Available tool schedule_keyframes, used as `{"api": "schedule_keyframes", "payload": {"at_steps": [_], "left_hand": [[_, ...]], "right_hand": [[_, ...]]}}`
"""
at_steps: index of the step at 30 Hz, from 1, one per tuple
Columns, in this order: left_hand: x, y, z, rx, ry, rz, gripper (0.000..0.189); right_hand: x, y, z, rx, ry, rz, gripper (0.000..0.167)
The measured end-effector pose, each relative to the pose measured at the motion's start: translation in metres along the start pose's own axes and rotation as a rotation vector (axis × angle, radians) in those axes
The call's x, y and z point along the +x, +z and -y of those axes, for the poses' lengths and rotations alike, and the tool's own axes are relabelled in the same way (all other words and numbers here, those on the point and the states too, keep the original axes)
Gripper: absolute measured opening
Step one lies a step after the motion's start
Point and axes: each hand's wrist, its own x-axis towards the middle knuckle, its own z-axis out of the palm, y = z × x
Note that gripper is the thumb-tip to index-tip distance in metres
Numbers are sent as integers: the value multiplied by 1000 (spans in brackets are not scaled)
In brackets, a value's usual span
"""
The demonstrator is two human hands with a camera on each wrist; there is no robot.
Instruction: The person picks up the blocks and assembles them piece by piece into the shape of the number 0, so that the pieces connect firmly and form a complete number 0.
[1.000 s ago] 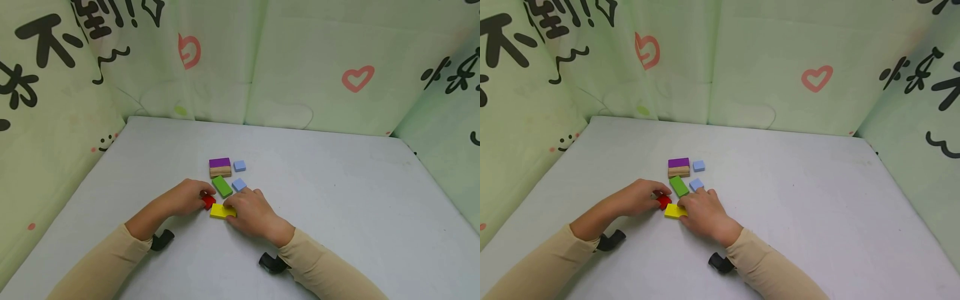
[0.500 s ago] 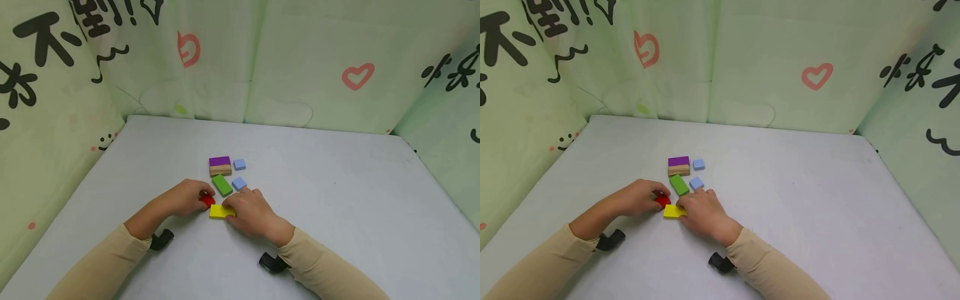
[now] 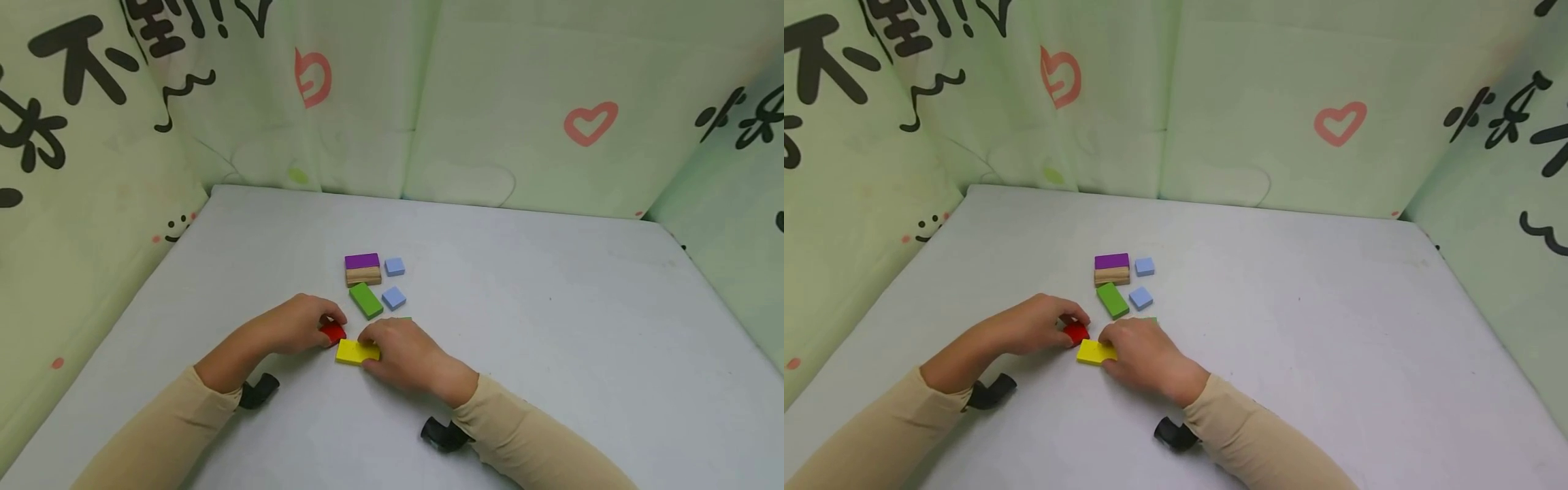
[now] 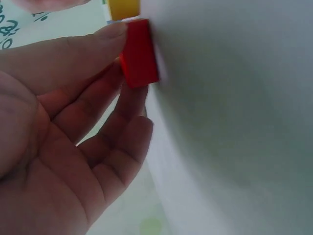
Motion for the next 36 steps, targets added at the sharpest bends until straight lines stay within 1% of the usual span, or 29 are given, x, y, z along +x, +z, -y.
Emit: {"api": "schedule_keyframes", "payload": {"at_steps": [7,15,22,27,36], "left_hand": [[-2,-1,2,25,-6,6,32],[-5,-2,7,36,-31,1,33],[-10,-3,12,20,-51,-4,34],[-13,-5,16,21,-49,-8,33],[-17,-6,18,6,-32,-14,33]], "right_hand": [[-1,1,6,-4,5,36,25],[0,4,13,-17,-14,37,26],[0,7,17,2,-13,44,27],[2,11,19,4,-15,49,27],[8,12,22,4,-20,27,28]]}}
